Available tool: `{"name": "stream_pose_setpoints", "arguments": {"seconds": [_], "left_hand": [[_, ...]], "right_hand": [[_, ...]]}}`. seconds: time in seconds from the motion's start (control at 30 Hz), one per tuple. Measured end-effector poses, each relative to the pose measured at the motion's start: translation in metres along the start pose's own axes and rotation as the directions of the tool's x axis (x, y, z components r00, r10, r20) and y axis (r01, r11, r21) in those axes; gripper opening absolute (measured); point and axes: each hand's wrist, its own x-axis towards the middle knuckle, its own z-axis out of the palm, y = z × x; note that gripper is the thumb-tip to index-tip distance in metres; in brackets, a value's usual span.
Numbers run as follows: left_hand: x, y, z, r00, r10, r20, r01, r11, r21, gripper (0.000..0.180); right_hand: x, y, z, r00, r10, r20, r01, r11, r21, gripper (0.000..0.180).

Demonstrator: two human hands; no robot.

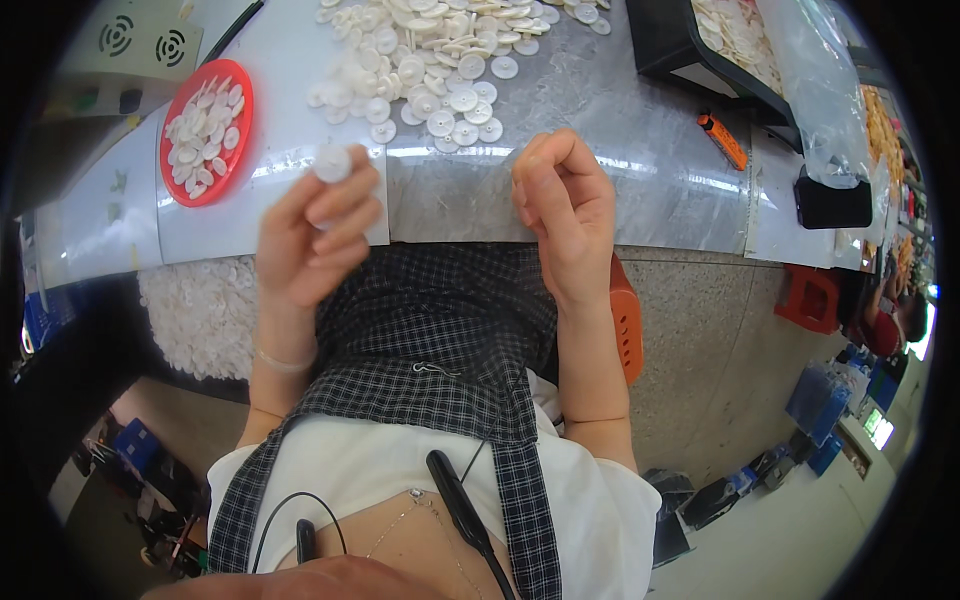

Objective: Sorting and inspecting small white plastic components on a workbench.

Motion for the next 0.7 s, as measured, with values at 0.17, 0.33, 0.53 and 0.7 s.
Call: {"name": "stream_pose_setpoints", "arguments": {"seconds": [0.17,0.33,0.53,0.7], "left_hand": [[-0.018,0.058,0.002,0.730,0.679,-0.070,-0.473,0.577,0.666,0.024],[-0.046,0.106,-0.004,0.223,0.970,0.098,-0.281,-0.033,0.959,0.016],[-0.019,0.077,-0.018,0.314,0.924,0.216,-0.211,-0.154,0.965,0.020],[0.021,0.036,-0.005,0.630,0.676,0.382,0.063,-0.535,0.843,0.020]], "right_hand": [[-0.003,-0.001,-0.003,0.997,0.028,-0.070,-0.034,0.996,-0.082,0.013],[0.001,-0.004,-0.006,0.995,-0.026,-0.092,-0.004,0.952,-0.305,0.011],[0.013,-0.004,0.005,0.990,-0.115,-0.082,0.042,0.794,-0.606,0.007],[0.024,-0.002,0.013,0.969,-0.246,-0.028,0.097,0.482,-0.871,0.010]]}}
